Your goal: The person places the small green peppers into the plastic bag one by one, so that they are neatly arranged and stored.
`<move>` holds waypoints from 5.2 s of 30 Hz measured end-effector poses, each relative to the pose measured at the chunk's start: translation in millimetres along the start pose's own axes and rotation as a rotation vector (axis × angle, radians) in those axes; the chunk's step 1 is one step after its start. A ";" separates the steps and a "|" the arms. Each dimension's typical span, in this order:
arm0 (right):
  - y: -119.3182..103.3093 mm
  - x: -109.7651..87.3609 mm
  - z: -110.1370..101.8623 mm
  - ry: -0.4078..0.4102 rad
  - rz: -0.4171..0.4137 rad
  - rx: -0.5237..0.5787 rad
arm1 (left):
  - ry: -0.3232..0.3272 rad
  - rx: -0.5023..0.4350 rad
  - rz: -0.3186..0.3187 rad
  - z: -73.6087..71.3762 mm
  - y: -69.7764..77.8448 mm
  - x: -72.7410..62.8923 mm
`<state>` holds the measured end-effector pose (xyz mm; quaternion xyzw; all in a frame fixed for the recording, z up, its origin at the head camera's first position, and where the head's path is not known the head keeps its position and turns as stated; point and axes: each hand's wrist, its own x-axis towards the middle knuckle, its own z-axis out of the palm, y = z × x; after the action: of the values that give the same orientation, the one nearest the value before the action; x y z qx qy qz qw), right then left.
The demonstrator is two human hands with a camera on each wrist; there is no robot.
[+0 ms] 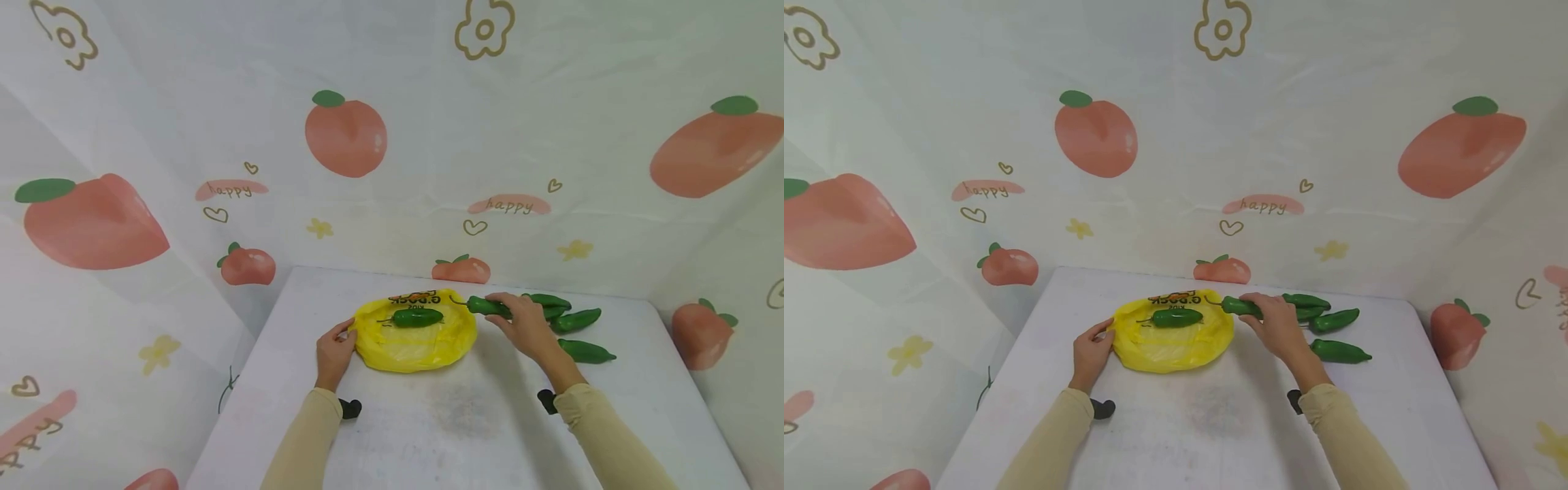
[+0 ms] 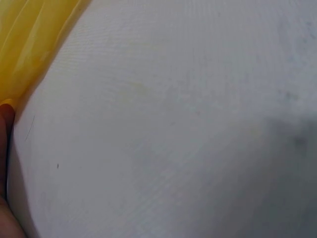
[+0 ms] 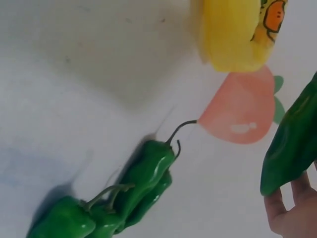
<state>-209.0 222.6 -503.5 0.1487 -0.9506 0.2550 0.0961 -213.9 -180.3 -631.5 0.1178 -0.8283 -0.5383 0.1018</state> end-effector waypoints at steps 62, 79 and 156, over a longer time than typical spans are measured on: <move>-75.1 47.0 77.1 -0.222 -0.051 0.064 | 0.004 0.055 0.015 1.6 1.8 -0.3; -85.2 54.2 101.9 -0.325 0.012 0.070 | -0.004 0.062 -0.002 1.7 2.0 -2.6; -77.1 44.1 95.7 -0.178 0.008 -0.314 | -0.002 0.084 -0.004 3.0 1.4 -2.3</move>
<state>-235.0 99.5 -538.4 0.1499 -0.9841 0.0896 0.0326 -212.8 -176.4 -631.6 0.1230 -0.8501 -0.5032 0.0946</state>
